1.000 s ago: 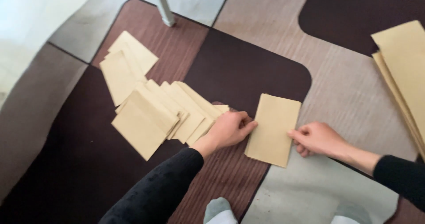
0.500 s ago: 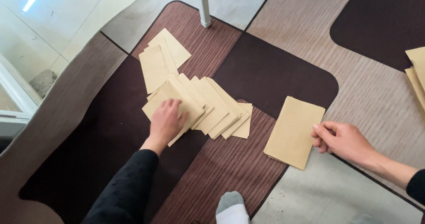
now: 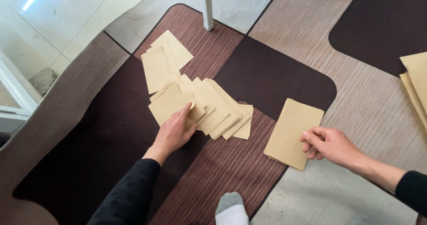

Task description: Folding brown paper sheets into envelopes and stacking them.

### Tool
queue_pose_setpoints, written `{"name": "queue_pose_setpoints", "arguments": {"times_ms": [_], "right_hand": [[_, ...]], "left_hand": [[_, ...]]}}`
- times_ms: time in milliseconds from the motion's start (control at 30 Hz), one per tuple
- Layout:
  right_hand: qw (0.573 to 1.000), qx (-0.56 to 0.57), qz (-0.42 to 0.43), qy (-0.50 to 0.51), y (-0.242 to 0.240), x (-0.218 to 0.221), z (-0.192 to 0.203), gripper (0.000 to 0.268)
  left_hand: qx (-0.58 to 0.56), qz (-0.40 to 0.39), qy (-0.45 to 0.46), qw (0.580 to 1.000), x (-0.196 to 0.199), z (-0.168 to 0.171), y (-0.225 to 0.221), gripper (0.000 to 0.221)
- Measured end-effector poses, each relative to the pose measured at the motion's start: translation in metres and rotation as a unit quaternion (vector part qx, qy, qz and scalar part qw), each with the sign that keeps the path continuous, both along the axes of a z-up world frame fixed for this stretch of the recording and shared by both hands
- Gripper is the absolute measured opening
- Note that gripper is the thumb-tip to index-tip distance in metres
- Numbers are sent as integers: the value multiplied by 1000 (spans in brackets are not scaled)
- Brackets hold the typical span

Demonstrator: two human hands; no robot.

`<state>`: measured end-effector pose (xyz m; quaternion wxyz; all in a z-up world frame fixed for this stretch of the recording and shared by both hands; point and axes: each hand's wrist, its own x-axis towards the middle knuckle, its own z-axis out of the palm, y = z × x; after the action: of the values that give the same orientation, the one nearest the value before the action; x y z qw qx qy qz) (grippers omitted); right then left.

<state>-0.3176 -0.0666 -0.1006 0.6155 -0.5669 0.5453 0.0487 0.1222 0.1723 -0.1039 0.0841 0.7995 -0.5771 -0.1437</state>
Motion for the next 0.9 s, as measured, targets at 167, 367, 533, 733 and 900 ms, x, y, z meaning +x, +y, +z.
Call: {"name": "queue_pose_setpoints", "arguments": {"times_ms": [167,367,533,733,900], "right_hand": [[999,28,-30,-36,4,8,-6,41],[984,117,-60,-116,22,43,46,67],[975,112,-136,-133,25,35,24,69],[971,94,-160,-154,19,18,32,57],[978,74,-136,-138,11,-6,-12,49]], "left_hand": [[-95,-34,3,995,-32,-31,-28,86],[-237,-150,116,953,-159,46,-85,78],[-131,-272,265,916,-222,56,-98,119],[-79,-172,440,878,-227,62,-100,67],[-144,-33,352,924,-202,28,-115,83]]}}
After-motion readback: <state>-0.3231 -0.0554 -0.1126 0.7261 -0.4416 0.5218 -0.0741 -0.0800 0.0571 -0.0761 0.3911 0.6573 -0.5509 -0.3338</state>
